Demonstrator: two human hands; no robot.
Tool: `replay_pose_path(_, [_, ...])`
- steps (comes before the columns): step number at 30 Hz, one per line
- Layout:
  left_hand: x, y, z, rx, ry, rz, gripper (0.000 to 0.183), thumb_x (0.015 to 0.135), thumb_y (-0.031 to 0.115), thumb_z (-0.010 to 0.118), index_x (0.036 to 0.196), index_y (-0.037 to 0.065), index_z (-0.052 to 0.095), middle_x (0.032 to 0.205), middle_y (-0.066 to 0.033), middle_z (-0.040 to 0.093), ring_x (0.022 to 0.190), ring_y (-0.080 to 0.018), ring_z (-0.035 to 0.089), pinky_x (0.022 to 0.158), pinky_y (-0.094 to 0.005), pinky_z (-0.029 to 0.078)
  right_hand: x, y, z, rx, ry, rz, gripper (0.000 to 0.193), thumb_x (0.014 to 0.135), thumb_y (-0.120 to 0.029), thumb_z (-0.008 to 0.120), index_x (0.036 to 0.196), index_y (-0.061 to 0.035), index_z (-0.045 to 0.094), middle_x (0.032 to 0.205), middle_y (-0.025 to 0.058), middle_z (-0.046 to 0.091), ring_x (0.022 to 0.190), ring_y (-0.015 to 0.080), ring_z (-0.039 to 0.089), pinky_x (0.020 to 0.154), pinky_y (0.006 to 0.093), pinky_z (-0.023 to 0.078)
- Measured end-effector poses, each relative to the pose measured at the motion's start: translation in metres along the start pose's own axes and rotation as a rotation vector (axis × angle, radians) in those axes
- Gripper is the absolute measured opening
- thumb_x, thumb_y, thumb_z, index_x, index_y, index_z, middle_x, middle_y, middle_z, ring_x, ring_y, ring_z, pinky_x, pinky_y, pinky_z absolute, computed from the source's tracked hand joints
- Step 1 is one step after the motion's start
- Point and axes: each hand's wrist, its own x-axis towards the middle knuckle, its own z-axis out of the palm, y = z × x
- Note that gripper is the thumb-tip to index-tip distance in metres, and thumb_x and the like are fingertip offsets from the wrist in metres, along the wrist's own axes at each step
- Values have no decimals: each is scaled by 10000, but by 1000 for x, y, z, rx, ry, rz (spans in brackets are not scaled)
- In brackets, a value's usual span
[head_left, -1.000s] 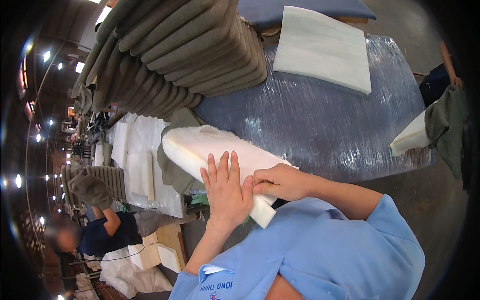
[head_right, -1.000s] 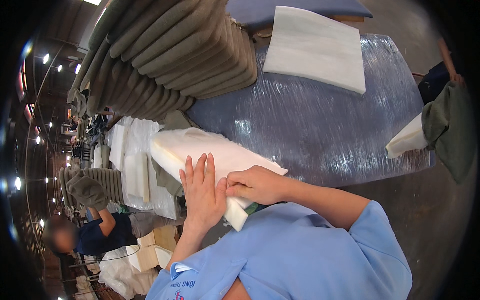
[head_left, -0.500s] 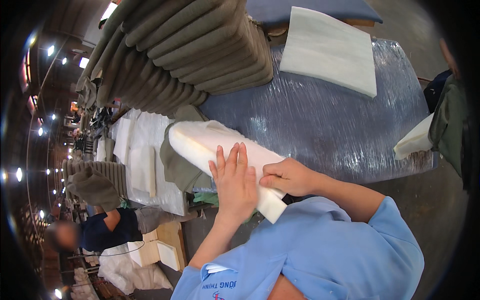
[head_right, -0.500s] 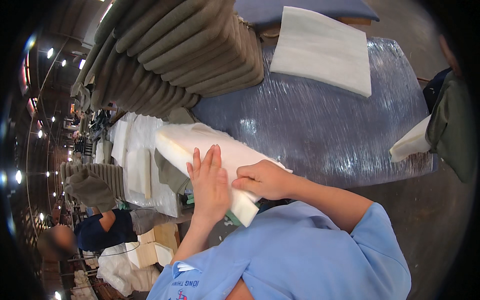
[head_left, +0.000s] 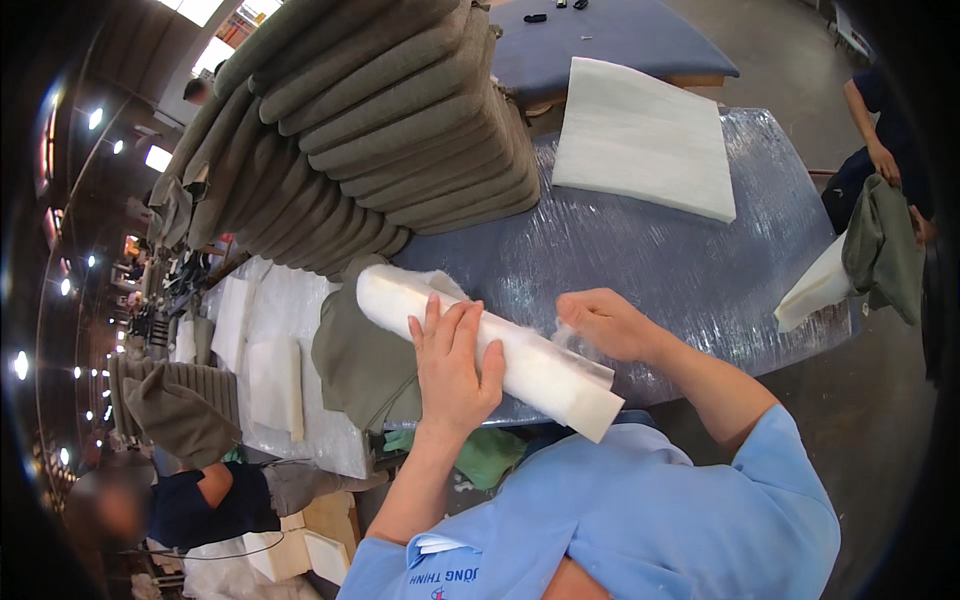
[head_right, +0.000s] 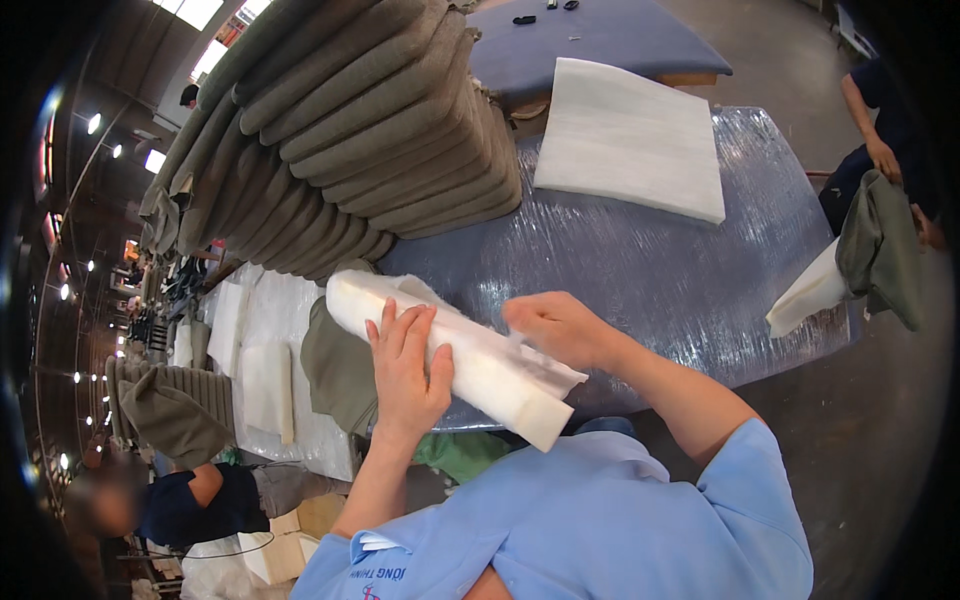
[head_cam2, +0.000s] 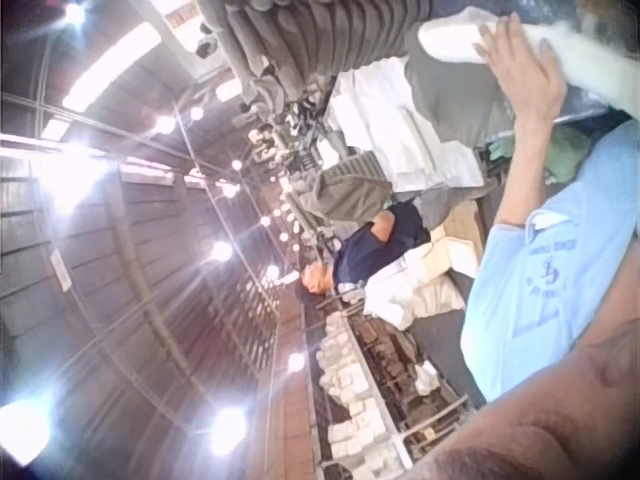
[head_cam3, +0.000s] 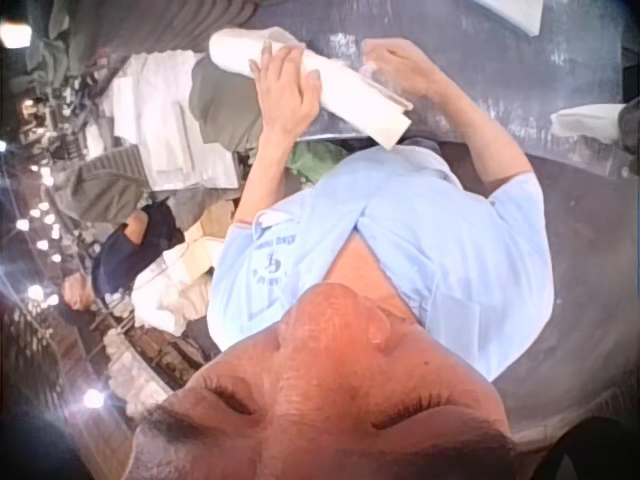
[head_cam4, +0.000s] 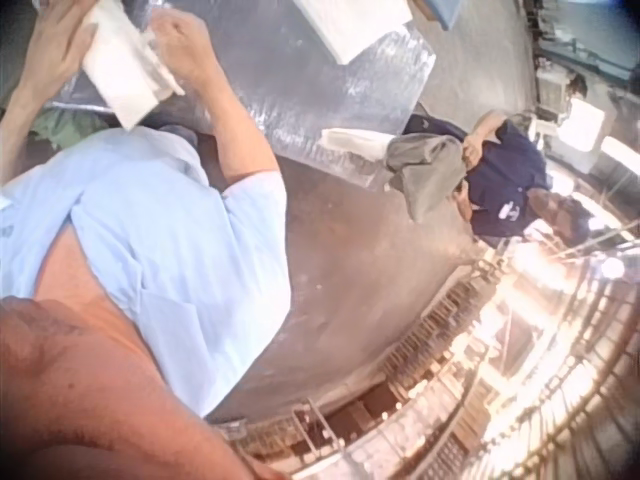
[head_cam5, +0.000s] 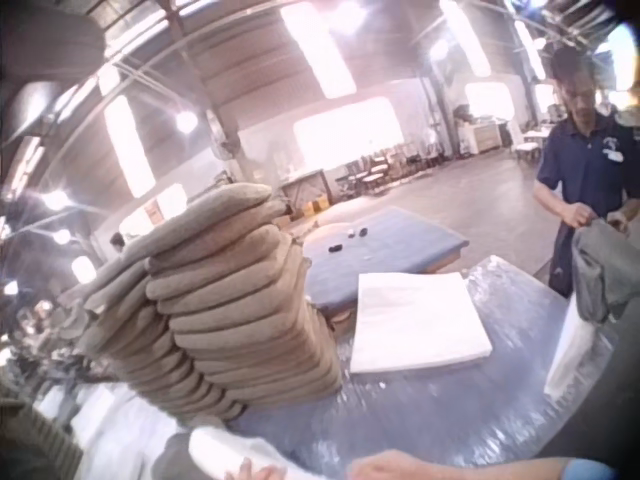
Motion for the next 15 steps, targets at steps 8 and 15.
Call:
replay_pose_path(8, [14,-21,-6,-118,-21,181,449,916,267,660,1275,-2,680,1243,-189,638,1296,-446,529,1201,-618,287,37,-30,39,-145,-157,107,412,1118,-364,519,971,-26,702,838,23,673,797,108,581,729,344,503])
replay_pose_path(15, [6,-29,-2,-110,49,238,491,922,306,670,1287,-23,676,1231,-205,639,1251,-438,545,1167,-615,317,39,-13,47,14,-141,282,527,1127,-470,485,1077,-17,751,911,37,714,833,121,622,766,334,536])
